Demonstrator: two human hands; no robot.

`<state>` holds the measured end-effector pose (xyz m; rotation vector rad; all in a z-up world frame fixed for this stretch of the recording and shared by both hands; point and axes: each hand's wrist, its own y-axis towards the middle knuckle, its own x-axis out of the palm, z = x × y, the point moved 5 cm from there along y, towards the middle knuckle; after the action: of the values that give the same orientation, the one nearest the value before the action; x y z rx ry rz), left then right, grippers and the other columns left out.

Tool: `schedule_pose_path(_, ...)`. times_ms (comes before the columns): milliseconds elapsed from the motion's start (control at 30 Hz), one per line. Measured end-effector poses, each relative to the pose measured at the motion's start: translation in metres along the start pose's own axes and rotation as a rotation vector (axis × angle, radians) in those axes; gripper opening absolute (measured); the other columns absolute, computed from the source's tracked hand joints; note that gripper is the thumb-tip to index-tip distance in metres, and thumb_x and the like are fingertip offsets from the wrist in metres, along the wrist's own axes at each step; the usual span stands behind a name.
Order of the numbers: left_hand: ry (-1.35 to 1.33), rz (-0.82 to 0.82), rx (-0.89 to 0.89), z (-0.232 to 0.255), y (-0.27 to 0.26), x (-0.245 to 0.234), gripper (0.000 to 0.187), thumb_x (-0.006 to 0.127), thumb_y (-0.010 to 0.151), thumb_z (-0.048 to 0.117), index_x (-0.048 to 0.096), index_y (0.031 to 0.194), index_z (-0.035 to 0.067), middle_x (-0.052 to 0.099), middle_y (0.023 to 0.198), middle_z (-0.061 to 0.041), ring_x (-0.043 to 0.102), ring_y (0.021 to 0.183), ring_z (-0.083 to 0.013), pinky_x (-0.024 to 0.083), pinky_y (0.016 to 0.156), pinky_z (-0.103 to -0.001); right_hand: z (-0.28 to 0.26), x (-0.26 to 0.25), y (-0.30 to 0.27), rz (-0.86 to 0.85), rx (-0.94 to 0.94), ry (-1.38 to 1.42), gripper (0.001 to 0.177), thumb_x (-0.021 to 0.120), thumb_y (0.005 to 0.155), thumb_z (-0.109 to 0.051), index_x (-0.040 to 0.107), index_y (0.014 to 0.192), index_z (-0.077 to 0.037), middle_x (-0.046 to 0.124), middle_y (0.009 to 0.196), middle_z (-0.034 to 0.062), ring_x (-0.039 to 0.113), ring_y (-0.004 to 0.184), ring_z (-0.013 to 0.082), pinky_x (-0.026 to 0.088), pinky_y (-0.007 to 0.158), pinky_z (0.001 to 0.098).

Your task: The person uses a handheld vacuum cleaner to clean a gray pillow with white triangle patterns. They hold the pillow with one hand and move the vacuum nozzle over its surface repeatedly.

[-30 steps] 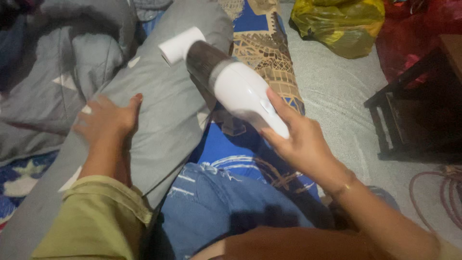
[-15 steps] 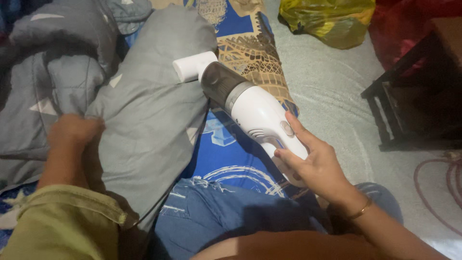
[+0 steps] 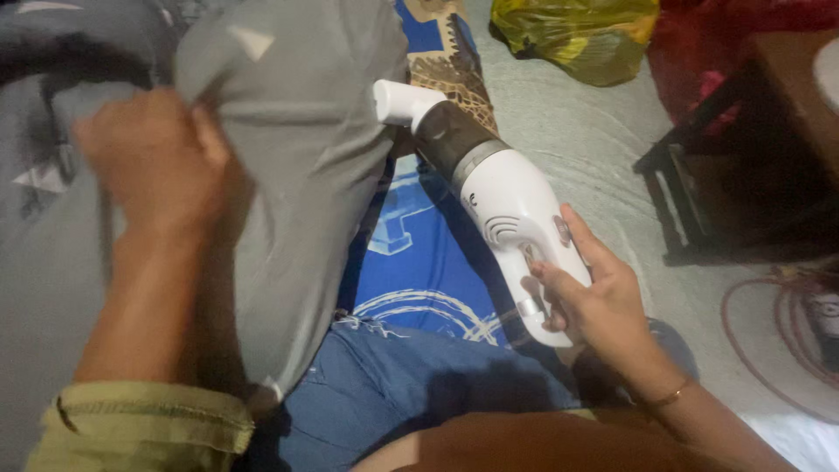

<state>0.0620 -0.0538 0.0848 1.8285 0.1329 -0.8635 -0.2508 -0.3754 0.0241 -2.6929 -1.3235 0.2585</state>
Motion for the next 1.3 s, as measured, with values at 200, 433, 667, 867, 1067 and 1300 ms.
schedule_pose_path(200, -0.139, 0.124, 0.154, 0.036, 0.024, 0.0, 0.009, 0.062, 0.096, 0.015, 0.066, 0.093, 0.007, 0.067, 0.093, -0.01, 0.063, 0.095, -0.0287, 0.038, 0.105, -0.046, -0.003, -0.016, -0.013, 0.082, 0.009, 0.037, 0.08, 0.066, 0.088, -0.002, 0.038, 0.162, -0.014, 0.066, 0.085, 0.0114, 0.055, 0.056, 0.0127, 0.048, 0.042, 0.0289)
schedule_pose_path(433, 0.15, -0.151, -0.108, -0.011, -0.001, 0.034, 0.022, 0.062, 0.094, 0.021, 0.073, 0.089, 0.003, 0.072, 0.085, -0.013, 0.067, 0.087, -0.0328, 0.027, 0.106, -0.065, -0.019, 0.004, -0.028, 0.033, 0.052, -0.195, 0.078, 0.07, 0.085, -0.008, 0.042, 0.157, -0.02, 0.076, 0.096, 0.014, 0.059, 0.051, 0.0182, 0.049, 0.039, 0.0317)
schedule_pose_path(667, 0.08, -0.286, -0.229, -0.007, -0.034, 0.061, 0.033, 0.063, 0.103, 0.025, 0.069, 0.11, -0.007, 0.069, 0.109, -0.022, 0.063, 0.113, -0.0403, 0.021, 0.115, -0.073, -0.018, 0.042, -0.002, -0.053, -0.138, -0.061, 0.077, 0.067, 0.088, -0.004, 0.038, 0.159, -0.011, 0.071, 0.104, 0.0108, 0.063, 0.064, 0.0104, 0.049, 0.044, 0.0246)
schedule_pose_path(867, -0.147, -0.494, -0.243, 0.053, -0.029, 0.053, 0.074, 0.056, 0.102, 0.053, 0.045, 0.15, -0.002, 0.03, 0.161, -0.031, 0.02, 0.153, -0.0448, 0.003, 0.108, -0.08, -0.03, 0.067, 0.064, -0.029, -0.199, 0.032, 0.077, 0.067, 0.089, -0.002, 0.035, 0.159, -0.011, 0.072, 0.1, 0.0076, 0.064, 0.066, 0.0085, 0.05, 0.047, 0.0236)
schedule_pose_path(1067, 0.076, -0.647, -0.089, 0.126, -0.032, 0.069, 0.108, 0.063, 0.08, 0.067, 0.037, 0.153, -0.009, 0.031, 0.161, -0.029, 0.021, 0.151, -0.0432, 0.011, 0.115, -0.066, -0.049, 0.075, 0.093, -0.047, -0.178, 0.025, 0.079, 0.069, 0.09, -0.002, 0.036, 0.161, -0.014, 0.057, 0.073, 0.0071, 0.05, 0.051, 0.0112, 0.044, 0.038, 0.0287)
schedule_pose_path(1300, 0.124, -0.482, 0.052, 0.14, -0.032, 0.121, 0.04, 0.057, 0.101, 0.022, 0.067, 0.131, -0.003, 0.06, 0.132, -0.025, 0.051, 0.127, -0.0428, 0.036, 0.105, -0.058, -0.051, 0.07, 0.066, -0.069, -0.159, 0.002, 0.081, 0.069, 0.088, 0.0, 0.033, 0.16, -0.011, 0.067, 0.084, 0.0056, 0.058, 0.054, 0.0088, 0.044, 0.039, 0.0269)
